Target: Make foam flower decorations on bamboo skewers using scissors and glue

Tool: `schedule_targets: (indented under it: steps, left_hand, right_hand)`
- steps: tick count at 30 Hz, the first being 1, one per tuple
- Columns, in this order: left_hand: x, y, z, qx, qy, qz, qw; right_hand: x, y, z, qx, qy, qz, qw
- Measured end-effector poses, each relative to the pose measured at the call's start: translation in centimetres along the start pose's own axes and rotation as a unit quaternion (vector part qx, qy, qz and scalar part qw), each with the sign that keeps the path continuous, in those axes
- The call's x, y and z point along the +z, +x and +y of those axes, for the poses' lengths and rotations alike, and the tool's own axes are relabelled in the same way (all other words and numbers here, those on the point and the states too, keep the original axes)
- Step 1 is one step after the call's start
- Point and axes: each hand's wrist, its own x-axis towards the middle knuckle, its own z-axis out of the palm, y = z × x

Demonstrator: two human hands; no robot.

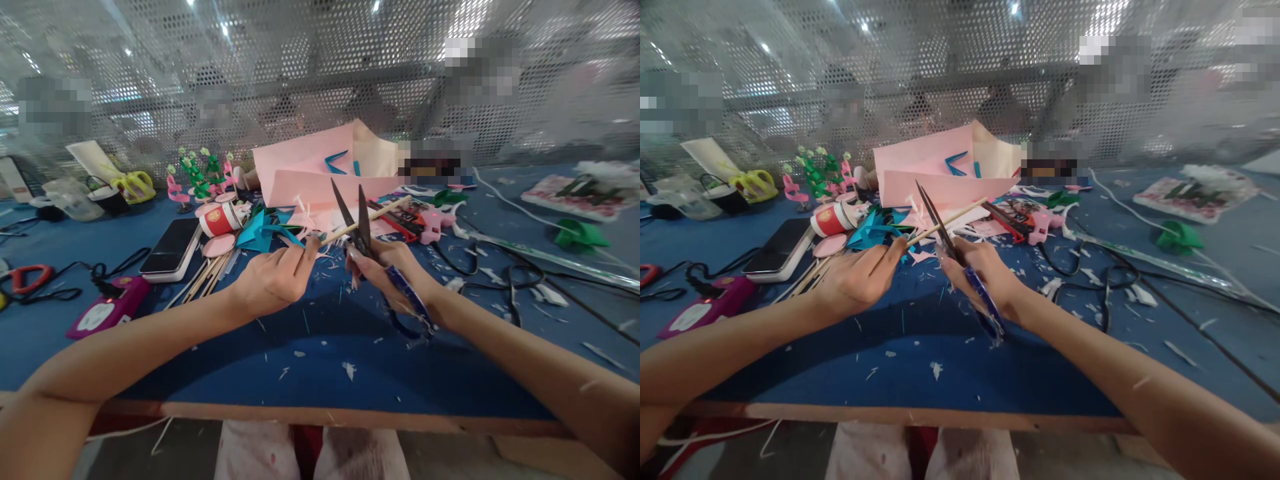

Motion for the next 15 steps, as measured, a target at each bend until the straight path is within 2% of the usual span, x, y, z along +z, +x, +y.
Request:
schedule_targets:
  steps: [3, 8, 13, 15]
  left_hand:
    - [-0.01, 0.11, 0.03, -0.027, -0.030, -0.014, 0.999]
    - [0.05, 0.23, -0.52, -0.062, -0.068, -0.041, 0.995]
    - [-0.06, -0.09, -0.48, -0.037, -0.014, -0.033, 0.999]
    - [-0.18, -0.19, -0.25, -0.026, 0.004, -0.027, 0.999]
  right_hand:
    - [0.32, 0.07, 0.23, -0.008, -0.038, 0.024, 0.999]
    - [0.85, 0.24, 0.51, 0.016, -0.009, 0.036, 0.999]
    - [0.71, 0.28, 0.35, -0.011, -0.023, 0.033, 0.999]
    - [0.79, 0.26, 0.34, -0.009, 0.005, 0.030, 0.999]
